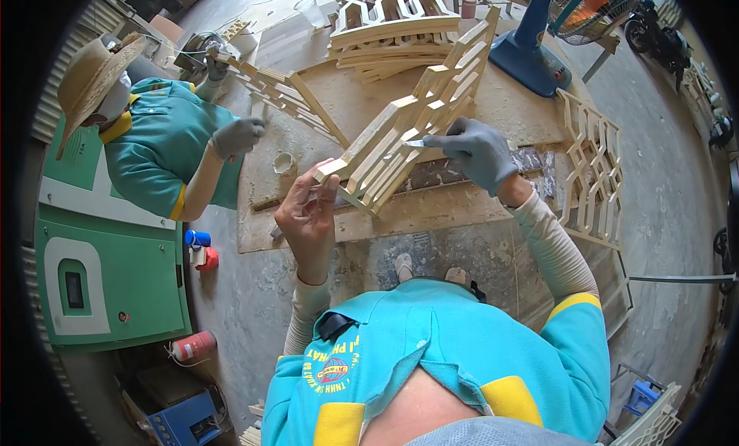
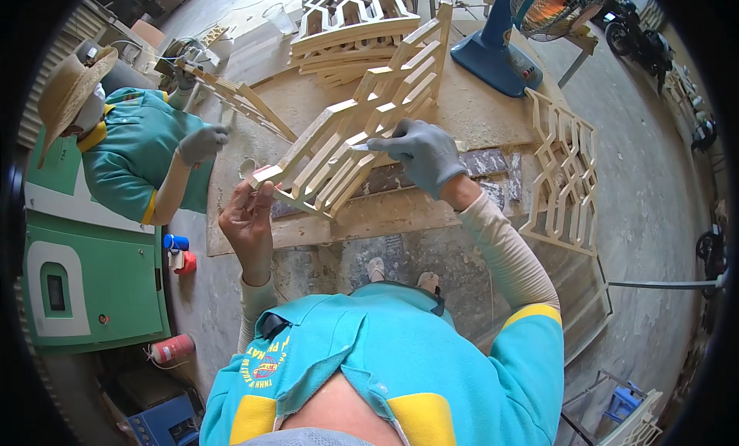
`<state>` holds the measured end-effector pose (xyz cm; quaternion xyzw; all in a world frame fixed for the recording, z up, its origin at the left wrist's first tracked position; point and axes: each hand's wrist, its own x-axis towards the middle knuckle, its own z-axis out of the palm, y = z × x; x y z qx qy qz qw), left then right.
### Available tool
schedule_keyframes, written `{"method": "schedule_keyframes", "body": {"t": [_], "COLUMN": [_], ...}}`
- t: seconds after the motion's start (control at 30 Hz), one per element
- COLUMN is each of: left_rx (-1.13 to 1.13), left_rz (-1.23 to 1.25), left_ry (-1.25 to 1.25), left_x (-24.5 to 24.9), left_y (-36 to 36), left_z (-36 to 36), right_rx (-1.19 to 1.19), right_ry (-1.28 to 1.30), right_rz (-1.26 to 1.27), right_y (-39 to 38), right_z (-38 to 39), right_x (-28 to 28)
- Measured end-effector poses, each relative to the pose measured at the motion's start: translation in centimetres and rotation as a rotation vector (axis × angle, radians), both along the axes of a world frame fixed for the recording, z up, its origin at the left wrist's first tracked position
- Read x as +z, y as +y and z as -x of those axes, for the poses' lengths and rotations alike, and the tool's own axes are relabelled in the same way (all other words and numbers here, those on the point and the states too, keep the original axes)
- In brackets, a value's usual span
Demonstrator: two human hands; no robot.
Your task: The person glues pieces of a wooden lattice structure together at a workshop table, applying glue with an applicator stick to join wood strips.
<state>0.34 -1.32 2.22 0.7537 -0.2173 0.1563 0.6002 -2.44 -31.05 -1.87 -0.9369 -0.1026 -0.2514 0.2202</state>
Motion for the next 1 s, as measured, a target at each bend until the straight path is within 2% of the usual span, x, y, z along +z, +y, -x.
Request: {"method": "schedule_keyframes", "body": {"t": [0.07,0.17,0.27,0.37,0.47,0.67,0.77,0.87,0.97,1.0], "left_rx": [-0.004,0.004,0.004,0.003,-0.017,-0.014,-0.019,-0.029,-0.038,-0.036], "left_rz": [-0.016,0.03,0.012,0.025,0.043,0.006,-0.003,0.029,0.026,0.031], "left_ry": [0.004,0.001,0.017,-0.022,-0.007,-0.016,-0.004,0.011,0.016,0.014], "left_x": [0.1,0.4,0.3,0.3,0.2,0.3,0.4,0.3,0.3,0.3], "left_y": [0.0,-0.4,-0.2,-0.5,-0.3,-0.2,0.1,-0.1,0.1,0.0], "left_z": [0.1,0.5,0.5,0.4,0.2,0.5,0.3,0.4,0.5,0.5], "right_rx": [-0.057,-0.126,-0.233,-0.181,-0.06,-0.33,-0.301,-0.192,-0.324,-0.34], "right_ry": [0.005,0.036,0.107,0.096,0.21,0.168,0.121,0.096,0.279,0.257], "right_rz": [0.031,-0.091,0.008,0.048,-0.069,0.061,0.145,0.075,0.044,0.084], "right_y": [1.0,3.0,6.5,8.4,8.4,6.8,8.8,8.9,7.8,7.9], "right_z": [0.2,0.5,2.3,3.4,3.6,2.1,3.0,3.5,2.5,2.5], "right_x": [0.4,-0.6,0.1,0.0,0.4,1.0,0.1,0.7,2.3,2.3]}}
